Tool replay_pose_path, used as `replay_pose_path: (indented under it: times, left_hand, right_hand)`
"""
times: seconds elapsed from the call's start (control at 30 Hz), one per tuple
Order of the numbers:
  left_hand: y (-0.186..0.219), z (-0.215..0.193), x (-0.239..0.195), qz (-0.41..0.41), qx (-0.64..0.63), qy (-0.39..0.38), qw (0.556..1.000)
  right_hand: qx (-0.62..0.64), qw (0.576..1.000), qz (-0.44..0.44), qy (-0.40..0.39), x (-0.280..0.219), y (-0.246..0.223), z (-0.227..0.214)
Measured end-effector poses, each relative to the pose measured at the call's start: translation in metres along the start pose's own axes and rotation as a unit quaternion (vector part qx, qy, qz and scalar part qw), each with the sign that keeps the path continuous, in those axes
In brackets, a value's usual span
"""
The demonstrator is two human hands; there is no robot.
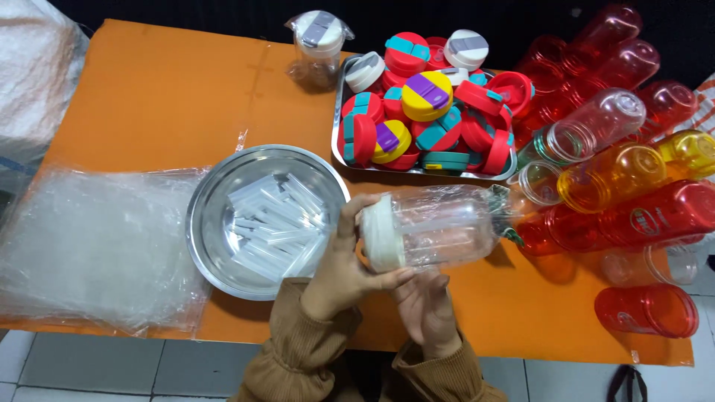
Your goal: Assembling plastic bottles by inserting straws into lids, attaching lids to containers, and packaging them in bags
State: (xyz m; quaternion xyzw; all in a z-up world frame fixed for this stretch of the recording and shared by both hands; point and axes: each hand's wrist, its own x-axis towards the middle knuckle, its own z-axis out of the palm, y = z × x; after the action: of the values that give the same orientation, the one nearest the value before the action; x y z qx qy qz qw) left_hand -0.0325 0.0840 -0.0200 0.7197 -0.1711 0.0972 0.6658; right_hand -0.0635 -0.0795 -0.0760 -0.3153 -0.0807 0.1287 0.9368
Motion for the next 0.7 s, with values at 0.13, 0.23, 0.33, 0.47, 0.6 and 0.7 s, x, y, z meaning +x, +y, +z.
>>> replay_pose_path:
  times: [0.13, 0.23, 0.33, 0.47, 0.6, 0.7]
  left_hand:
    - [-0.015, -0.004, -0.013, -0.034, -0.019, 0.021, 0.999]
    - [-0.02, -0.012, -0.016, -0.049, -0.047, 0.023, 0.997]
    - [-0.009, -0.028, -0.012, -0.088, -0.019, 0.03, 0.996]
    - [0.008, -0.049, -0.008, -0.061, 0.161, 0.036, 0.984]
    - [0.013, -0.062, -0.004, -0.004, 0.282, 0.07, 0.957]
    - [-0.001, -0.073, 0.005, 0.035, 0.298, 0.102, 0.949]
  right_hand:
    - [0.018, 1.0, -0.009, 0.011, 0.004, 0.009, -0.017]
    - [0.031, 0.997, -0.015, 0.068, 0.006, 0.016, -0.029]
    - [-0.088, 0.995, 0.004, 0.048, 0.019, 0.008, 0.001]
    - [-0.178, 0.982, -0.018, 0.051, 0.028, 0.01, -0.005]
    - [-0.222, 0.972, 0.003, 0.07, 0.047, 0.01, 0.005]
    - [-0.318, 0.947, -0.01, 0.042, 0.072, 0.004, 0.031]
